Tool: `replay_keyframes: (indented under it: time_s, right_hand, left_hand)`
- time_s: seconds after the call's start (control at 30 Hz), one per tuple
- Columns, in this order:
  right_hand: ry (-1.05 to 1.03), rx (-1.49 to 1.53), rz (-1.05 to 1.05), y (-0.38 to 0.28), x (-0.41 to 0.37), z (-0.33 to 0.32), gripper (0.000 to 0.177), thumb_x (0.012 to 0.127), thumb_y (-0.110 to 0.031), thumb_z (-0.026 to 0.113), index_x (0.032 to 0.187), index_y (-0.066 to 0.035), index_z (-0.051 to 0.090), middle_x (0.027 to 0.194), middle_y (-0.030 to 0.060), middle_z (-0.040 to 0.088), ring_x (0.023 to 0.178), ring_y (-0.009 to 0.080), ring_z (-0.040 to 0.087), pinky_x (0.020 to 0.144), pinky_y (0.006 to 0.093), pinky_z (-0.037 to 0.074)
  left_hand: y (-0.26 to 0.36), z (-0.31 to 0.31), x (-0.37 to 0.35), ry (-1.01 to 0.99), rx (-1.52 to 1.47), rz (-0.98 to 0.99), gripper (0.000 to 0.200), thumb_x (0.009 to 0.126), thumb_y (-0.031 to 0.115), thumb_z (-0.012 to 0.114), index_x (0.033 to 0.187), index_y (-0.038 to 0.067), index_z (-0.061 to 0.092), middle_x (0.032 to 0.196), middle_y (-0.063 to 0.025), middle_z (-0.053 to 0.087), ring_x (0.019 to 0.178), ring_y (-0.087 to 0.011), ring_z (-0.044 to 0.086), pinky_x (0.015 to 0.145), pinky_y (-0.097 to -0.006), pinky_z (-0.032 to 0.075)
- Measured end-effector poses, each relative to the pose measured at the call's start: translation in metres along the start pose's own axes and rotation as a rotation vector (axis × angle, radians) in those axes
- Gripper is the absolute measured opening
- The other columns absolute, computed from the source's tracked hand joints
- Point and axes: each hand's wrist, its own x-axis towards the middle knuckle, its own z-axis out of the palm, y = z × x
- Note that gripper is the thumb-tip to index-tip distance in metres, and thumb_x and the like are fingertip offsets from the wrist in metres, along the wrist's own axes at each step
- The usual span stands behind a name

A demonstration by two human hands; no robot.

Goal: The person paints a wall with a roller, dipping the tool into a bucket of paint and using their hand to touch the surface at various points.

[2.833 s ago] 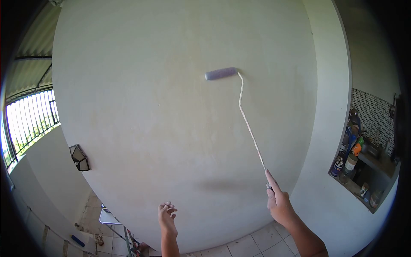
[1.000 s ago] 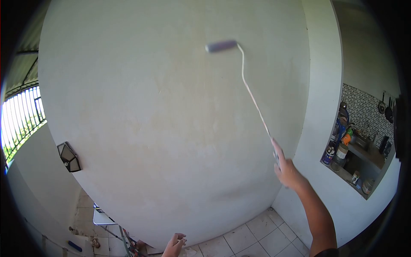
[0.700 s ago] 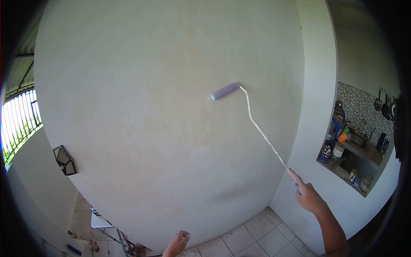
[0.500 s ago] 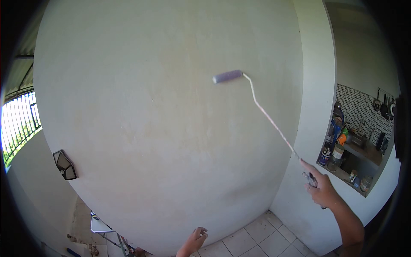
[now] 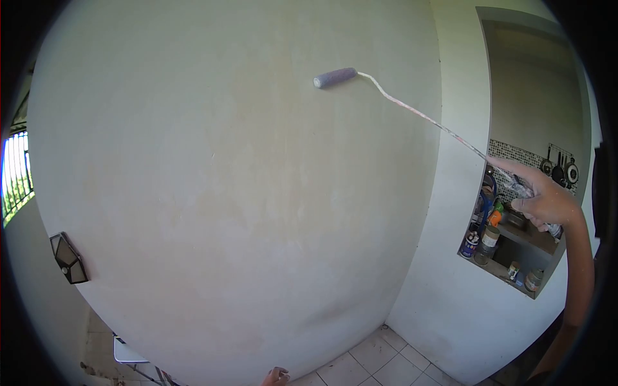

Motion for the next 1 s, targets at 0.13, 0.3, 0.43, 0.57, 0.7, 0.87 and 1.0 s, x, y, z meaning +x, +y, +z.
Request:
replay_keyframes:
  time_s: [0.13, 0.3, 0.43, 0.57, 0.7, 0.87, 1.0]
  right_hand:
    - [-0.035, -0.022, 0.041, -0.006, -0.002, -0.002, 0.087, 0.076, 0.018, 0.048, 0.149, -0.028, 0.040, 0.109, 0.0113, 0.068, 0.042, 0.0079, 0.045, 0.036, 0.0242, 0.042]
    - [0.023, 0.006, 0.017, -0.016, -0.004, 0.011, 0.090, 0.073, 0.020, 0.044, 0.150, -0.025, 0.038, 0.113, 0.0132, 0.066, 0.042, 0.0071, 0.048, 0.037, 0.0234, 0.043]
    - [0.098, 0.041, -0.039, -0.030, -0.002, 0.019, 0.093, 0.071, 0.020, 0.044, 0.152, -0.023, 0.034, 0.116, 0.0159, 0.066, 0.042, 0.0074, 0.050, 0.037, 0.0221, 0.044]
    - [0.064, 0.013, -0.015, -0.046, 0.004, 0.012, 0.095, 0.071, 0.018, 0.044, 0.154, -0.024, 0.028, 0.128, 0.0210, 0.057, 0.043, 0.0082, 0.053, 0.038, 0.0221, 0.045]
    - [-0.126, 0.097, 0.097, -0.036, -0.010, 0.022, 0.095, 0.072, 0.021, 0.043, 0.155, -0.024, 0.026, 0.122, 0.0198, 0.060, 0.044, 0.0090, 0.051, 0.039, 0.0235, 0.045]
    - [-0.167, -0.048, -0.102, -0.015, -0.019, 0.072, 0.098, 0.070, 0.022, 0.041, 0.155, -0.023, 0.021, 0.137, 0.0266, 0.049, 0.048, 0.0128, 0.055, 0.042, 0.0264, 0.048]
    - [-0.012, 0.015, 0.017, -0.038, -0.002, 0.057, 0.096, 0.076, 0.021, 0.042, 0.155, -0.028, 0.019, 0.126, 0.0246, 0.056, 0.044, 0.0112, 0.049, 0.040, 0.0263, 0.046]
  left_hand:
    - [0.019, 0.005, 0.032, -0.034, 0.025, 0.024, 0.030, 0.095, 0.026, 0.054, 0.116, 0.005, 0.057, 0.111, -0.0232, 0.061, 0.104, -0.0375, 0.057, 0.089, -0.0437, 0.046]
    - [0.027, 0.044, 0.083, -0.155, -0.009, 0.114, 0.035, 0.093, 0.028, 0.055, 0.117, 0.002, 0.057, 0.114, -0.0231, 0.060, 0.107, -0.0365, 0.056, 0.092, -0.0434, 0.045]
    - [0.048, 0.076, 0.121, -0.263, -0.030, 0.171, 0.039, 0.095, 0.030, 0.055, 0.118, -0.001, 0.055, 0.114, -0.0215, 0.060, 0.106, -0.0336, 0.058, 0.093, -0.0410, 0.045]
    - [0.072, 0.108, 0.142, -0.394, -0.112, 0.211, 0.041, 0.097, 0.031, 0.053, 0.122, -0.002, 0.053, 0.116, -0.0229, 0.060, 0.110, -0.0333, 0.057, 0.095, -0.0397, 0.045]
    - [0.093, 0.100, 0.134, -0.470, -0.151, 0.237, 0.042, 0.097, 0.031, 0.053, 0.122, -0.002, 0.052, 0.118, -0.0238, 0.059, 0.111, -0.0343, 0.057, 0.096, -0.0401, 0.044]
    - [0.067, 0.103, 0.129, -0.368, -0.169, 0.122, 0.043, 0.097, 0.032, 0.052, 0.121, -0.003, 0.052, 0.117, -0.0240, 0.059, 0.111, -0.0347, 0.057, 0.096, -0.0401, 0.044]
    - [0.082, 0.080, 0.131, -0.353, -0.132, 0.102, 0.043, 0.099, 0.033, 0.050, 0.119, -0.004, 0.052, 0.116, -0.0251, 0.059, 0.111, -0.0367, 0.057, 0.096, -0.0411, 0.044]
